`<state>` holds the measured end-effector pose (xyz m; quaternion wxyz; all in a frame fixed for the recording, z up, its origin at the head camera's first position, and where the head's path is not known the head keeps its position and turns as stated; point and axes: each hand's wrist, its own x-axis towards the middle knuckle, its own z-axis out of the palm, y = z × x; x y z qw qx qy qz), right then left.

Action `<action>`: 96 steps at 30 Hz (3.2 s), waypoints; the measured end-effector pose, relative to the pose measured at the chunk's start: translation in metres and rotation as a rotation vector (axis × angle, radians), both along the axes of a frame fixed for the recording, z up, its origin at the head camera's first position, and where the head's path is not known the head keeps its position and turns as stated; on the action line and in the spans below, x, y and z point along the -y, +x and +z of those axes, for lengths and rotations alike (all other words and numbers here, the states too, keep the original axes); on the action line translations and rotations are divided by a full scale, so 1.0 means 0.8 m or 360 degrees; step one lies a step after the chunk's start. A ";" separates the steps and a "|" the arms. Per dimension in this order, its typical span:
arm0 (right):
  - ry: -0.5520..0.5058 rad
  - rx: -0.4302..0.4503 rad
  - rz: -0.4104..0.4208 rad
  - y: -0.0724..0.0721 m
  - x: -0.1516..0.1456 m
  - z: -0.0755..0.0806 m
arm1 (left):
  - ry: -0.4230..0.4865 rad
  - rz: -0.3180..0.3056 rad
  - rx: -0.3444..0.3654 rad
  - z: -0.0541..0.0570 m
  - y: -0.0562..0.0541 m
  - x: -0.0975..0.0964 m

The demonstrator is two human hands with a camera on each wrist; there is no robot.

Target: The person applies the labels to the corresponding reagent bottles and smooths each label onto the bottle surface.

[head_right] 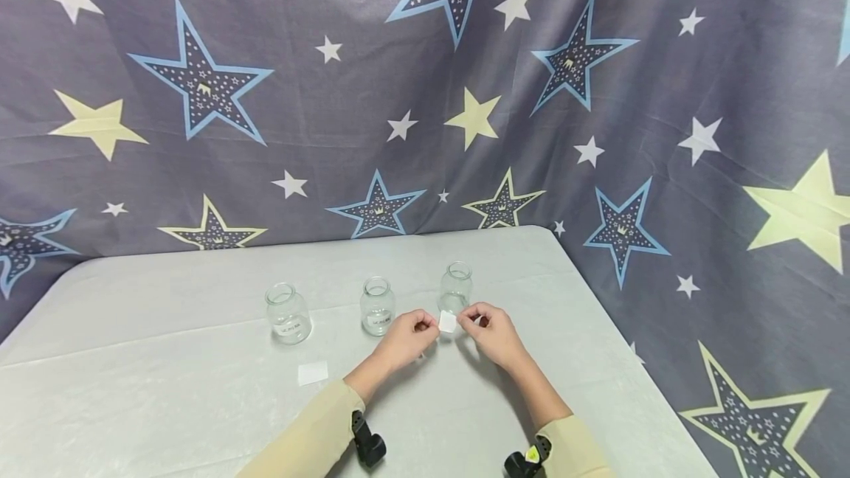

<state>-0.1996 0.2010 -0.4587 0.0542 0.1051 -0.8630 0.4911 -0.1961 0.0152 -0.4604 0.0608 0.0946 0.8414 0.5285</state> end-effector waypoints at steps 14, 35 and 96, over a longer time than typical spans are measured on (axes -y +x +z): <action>-0.0023 0.0046 -0.0066 0.023 0.012 0.044 | -0.0036 0.0000 0.0014 -0.002 0.001 0.003; -0.0133 0.0090 -0.0252 0.023 0.005 0.050 | -0.0071 0.0025 -0.0001 -0.004 0.002 0.002; -0.0109 0.0029 -0.0226 0.023 0.020 0.044 | -0.0217 0.0055 -0.0133 0.018 0.003 0.006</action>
